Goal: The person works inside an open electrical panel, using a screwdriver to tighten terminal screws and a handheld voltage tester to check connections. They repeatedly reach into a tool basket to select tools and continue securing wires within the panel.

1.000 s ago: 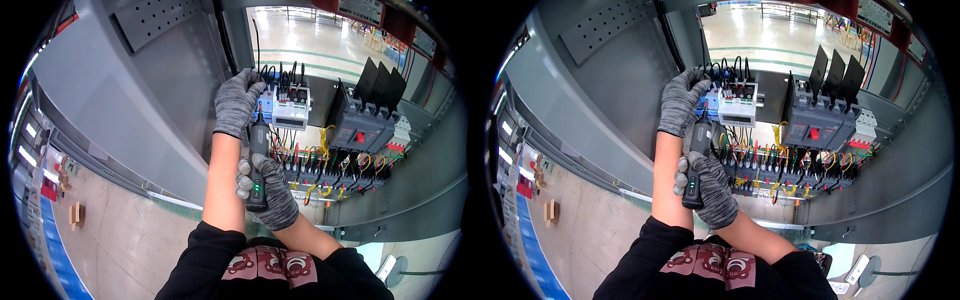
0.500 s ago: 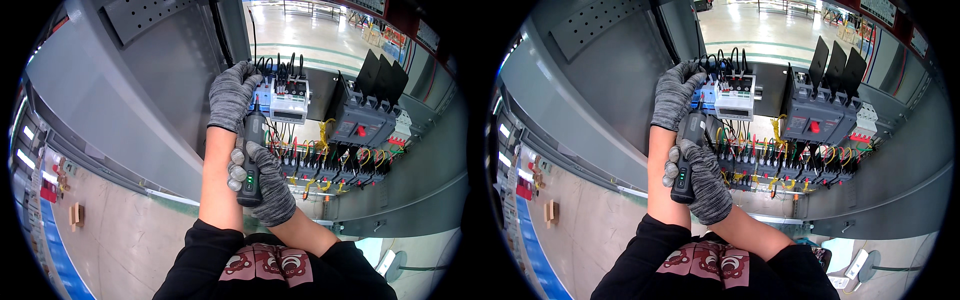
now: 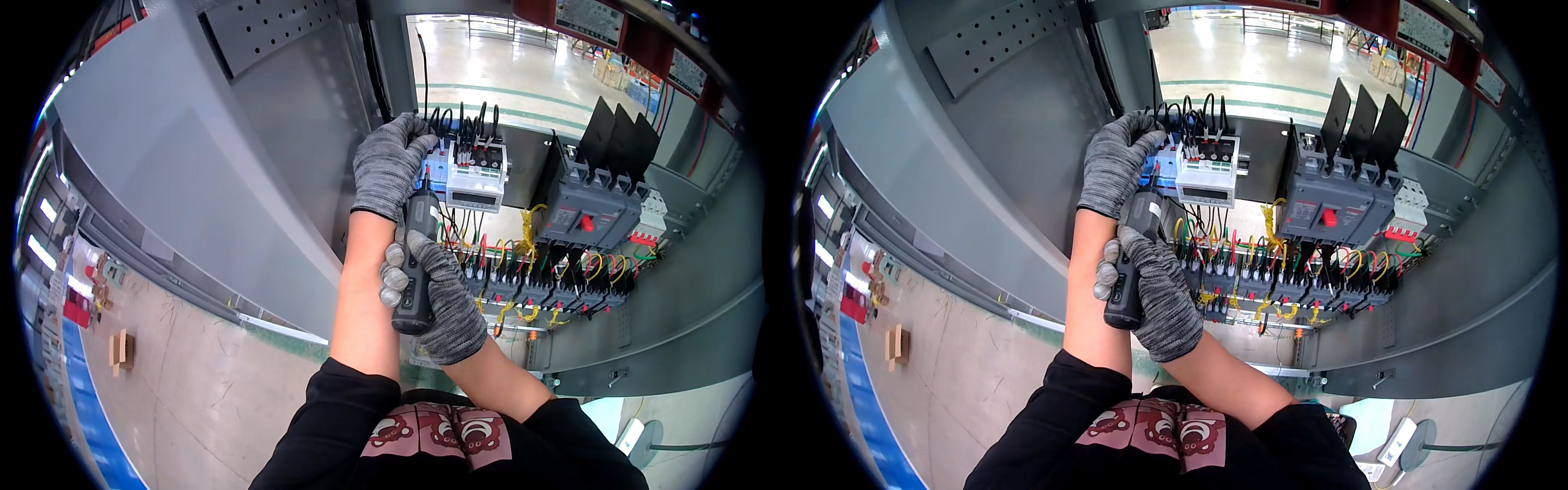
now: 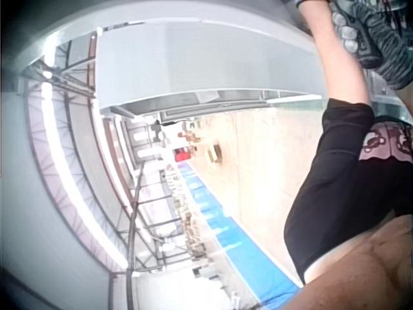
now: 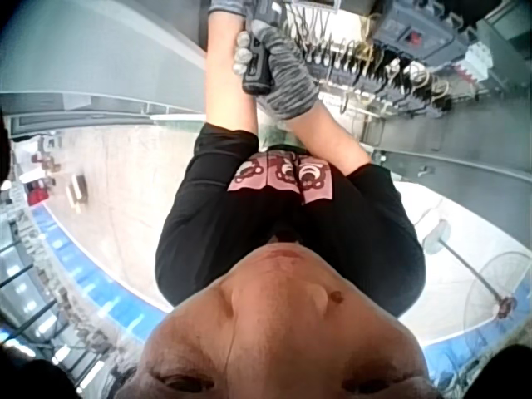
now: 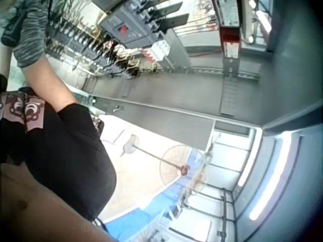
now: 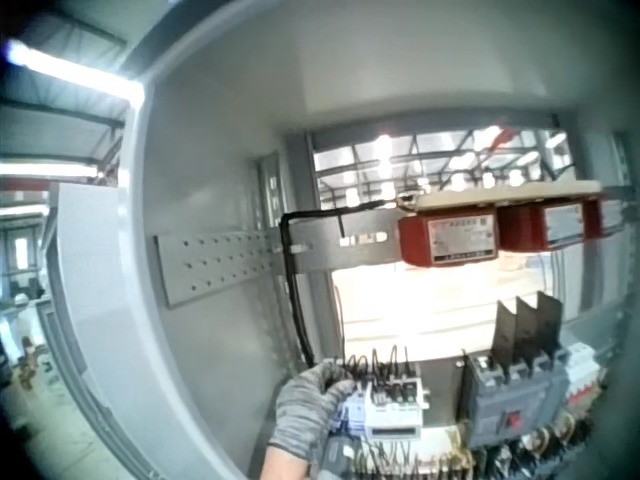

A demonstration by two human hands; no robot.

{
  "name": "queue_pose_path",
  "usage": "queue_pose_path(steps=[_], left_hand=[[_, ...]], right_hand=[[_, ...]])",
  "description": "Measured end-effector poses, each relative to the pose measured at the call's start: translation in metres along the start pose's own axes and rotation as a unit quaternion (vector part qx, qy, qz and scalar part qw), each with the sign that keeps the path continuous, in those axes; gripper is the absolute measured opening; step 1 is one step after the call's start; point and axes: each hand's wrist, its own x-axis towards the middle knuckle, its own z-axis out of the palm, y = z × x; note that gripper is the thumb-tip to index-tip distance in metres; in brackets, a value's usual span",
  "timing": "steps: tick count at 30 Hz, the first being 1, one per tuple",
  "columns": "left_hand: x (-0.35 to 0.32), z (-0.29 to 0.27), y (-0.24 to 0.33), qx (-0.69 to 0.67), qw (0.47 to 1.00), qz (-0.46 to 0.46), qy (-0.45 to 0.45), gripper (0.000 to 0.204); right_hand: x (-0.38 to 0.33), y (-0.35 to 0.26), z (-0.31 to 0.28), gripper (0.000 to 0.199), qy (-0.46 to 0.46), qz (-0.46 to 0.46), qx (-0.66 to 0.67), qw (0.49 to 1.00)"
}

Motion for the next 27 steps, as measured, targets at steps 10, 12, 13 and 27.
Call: queue_pose_path(steps=[10,12,13,27], left_hand=[[0.003,-0.004,-0.006,-0.011,1.0,0.022,-0.011,0.03],[0.004,-0.003,-0.01,-0.017,0.999,0.035,-0.015,0.029],[-0.001,-0.004,-0.01,-0.017,0.999,0.033,-0.01,0.029],[-0.005,-0.004,-0.012,-0.08,0.996,0.031,0.009,0.017]], right_hand=[[0.009,0.002,0.001,0.014,-0.003,0.006,0.042,0.999],[0.009,0.0,0.005,0.011,0.001,-0.001,0.036,0.999],[0.01,0.002,0.004,0.01,0.002,-0.003,0.034,0.999],[0.013,0.008,0.009,0.01,0.026,-0.026,-0.016,0.999]])
